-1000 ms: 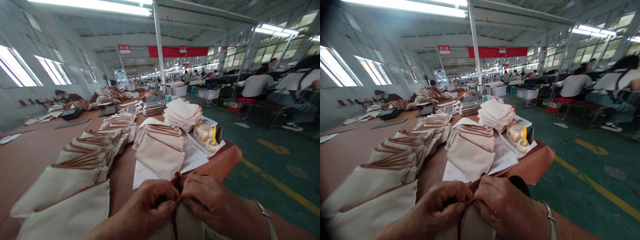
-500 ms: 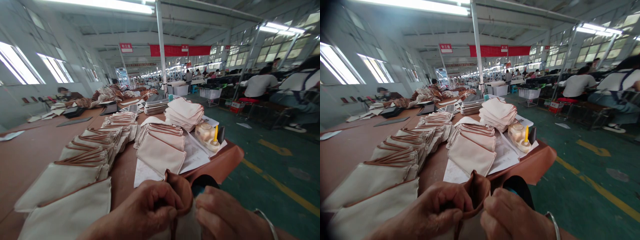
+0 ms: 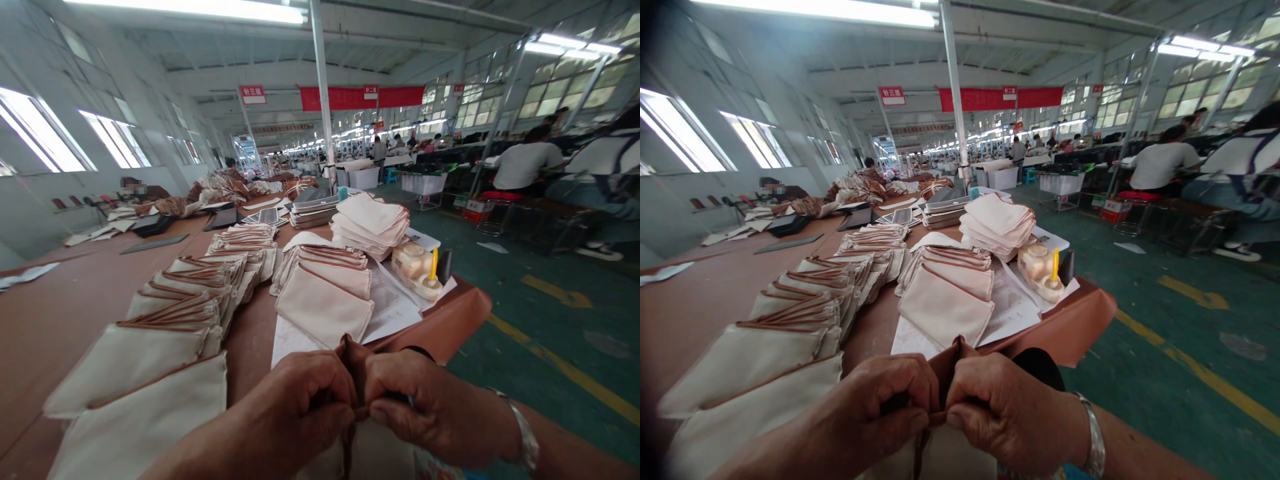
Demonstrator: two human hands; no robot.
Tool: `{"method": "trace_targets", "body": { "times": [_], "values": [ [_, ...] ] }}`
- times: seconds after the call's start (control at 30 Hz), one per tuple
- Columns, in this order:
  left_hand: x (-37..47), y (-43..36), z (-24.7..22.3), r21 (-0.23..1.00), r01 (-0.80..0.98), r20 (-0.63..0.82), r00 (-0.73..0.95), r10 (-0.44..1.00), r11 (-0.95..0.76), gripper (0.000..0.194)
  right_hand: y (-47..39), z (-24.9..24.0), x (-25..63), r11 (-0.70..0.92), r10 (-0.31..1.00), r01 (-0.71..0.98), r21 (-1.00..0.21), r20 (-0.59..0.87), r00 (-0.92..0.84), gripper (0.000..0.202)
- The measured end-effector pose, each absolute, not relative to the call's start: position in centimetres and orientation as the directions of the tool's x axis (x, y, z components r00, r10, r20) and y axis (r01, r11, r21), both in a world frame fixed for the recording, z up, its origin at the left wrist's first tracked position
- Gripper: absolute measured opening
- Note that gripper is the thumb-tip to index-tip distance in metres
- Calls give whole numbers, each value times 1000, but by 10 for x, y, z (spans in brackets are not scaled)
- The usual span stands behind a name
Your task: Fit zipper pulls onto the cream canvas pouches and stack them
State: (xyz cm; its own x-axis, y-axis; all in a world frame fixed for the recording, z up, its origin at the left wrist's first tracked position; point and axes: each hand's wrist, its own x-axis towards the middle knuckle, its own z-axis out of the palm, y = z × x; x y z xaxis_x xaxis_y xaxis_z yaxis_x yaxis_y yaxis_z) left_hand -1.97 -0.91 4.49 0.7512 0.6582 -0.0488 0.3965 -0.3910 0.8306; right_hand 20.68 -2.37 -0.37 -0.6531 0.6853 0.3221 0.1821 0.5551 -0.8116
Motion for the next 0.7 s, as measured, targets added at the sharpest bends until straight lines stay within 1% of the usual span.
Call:
{"method": "trace_targets", "body": {
  "times": [0.07, 0.13, 0.2, 0.27, 0.37, 0.43, 0.53, 0.57, 0.63, 0.7],
  "values": [
    [-18, -7, 42, 795, 459, -73, 721, 689, -397, 10, -25, -5, 208, 594, 697, 242, -767, 341, -630, 9],
    [-15, -6, 38, 758, 487, -50, 708, 704, -435, 10, -25, -4, 210, 617, 694, 263, -742, 354, -627, 8],
    [-14, -5, 34, 733, 475, -3, 719, 695, -487, 10, -23, 0, 211, 573, 700, 247, -781, 310, -643, 13],
    [-13, -6, 31, 717, 461, 41, 722, 691, -524, 10, -21, 2, 209, 494, 706, 220, -841, 240, -666, 20],
    [-16, -8, 33, 728, 455, 61, 702, 709, -513, 10, -19, -3, 203, 417, 719, 205, -885, 184, -671, 29],
    [-22, -9, 37, 786, 432, 18, 699, 715, -442, 10, -18, -9, 201, 384, 737, 170, -908, 190, -648, 32],
    [-30, -7, 43, 873, 421, -135, 694, 707, -247, 33, -19, -12, 201, 333, 758, 128, -934, 185, -625, 34],
    [-31, -6, 43, 891, 423, -198, 693, 694, -168, 35, -19, -11, 202, 319, 762, 131, -939, 172, -624, 34],
    [-32, -3, 42, 914, 405, -296, 683, 667, -8, 28, -20, -9, 204, 293, 771, 151, -944, 140, -621, 34],
    [-29, 1, 37, 927, 351, -348, 666, 660, 134, 24, -20, -7, 205, 269, 781, 159, -950, 119, -613, 33]
  ]
}}
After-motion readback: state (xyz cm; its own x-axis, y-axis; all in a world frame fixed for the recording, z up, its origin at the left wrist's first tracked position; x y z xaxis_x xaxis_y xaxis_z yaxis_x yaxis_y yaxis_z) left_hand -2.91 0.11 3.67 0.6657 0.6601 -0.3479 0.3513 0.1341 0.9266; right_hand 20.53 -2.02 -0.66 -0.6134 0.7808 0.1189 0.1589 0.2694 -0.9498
